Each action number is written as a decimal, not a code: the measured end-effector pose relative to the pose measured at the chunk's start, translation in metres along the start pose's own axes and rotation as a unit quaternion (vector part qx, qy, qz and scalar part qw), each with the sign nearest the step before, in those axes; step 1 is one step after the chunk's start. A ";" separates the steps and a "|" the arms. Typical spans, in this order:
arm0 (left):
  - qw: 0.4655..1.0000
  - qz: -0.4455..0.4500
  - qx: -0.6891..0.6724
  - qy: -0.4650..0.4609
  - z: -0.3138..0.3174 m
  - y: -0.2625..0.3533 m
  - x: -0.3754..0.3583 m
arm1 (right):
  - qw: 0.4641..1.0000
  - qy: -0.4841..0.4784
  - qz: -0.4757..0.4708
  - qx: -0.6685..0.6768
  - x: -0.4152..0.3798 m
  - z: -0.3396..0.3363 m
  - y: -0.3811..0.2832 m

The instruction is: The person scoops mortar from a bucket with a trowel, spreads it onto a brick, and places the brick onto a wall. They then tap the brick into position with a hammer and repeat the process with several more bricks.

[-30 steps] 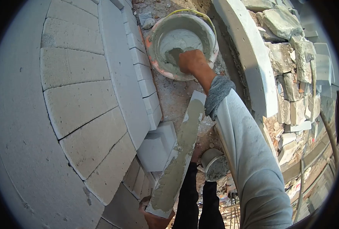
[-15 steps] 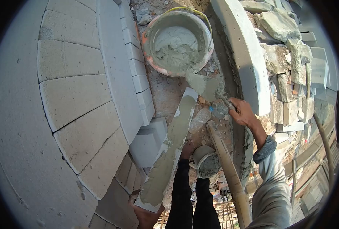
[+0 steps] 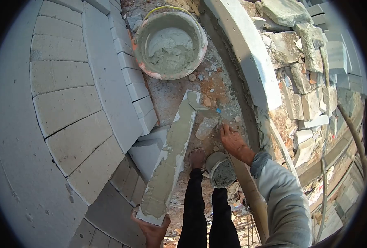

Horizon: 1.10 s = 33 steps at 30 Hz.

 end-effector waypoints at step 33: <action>0.999 0.026 -0.019 -0.002 -0.018 0.029 0.021 | 0.570 -0.108 0.251 0.775 -0.002 0.033 0.016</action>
Point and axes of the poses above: each hand's wrist, its own x-axis towards the middle knuckle, its own z-axis out of the palm, y = z × x, the point moved 8 cm from there along x, towards the middle knuckle, and after that the axes turned 14 degrees about -z, right-handed, at the moved point
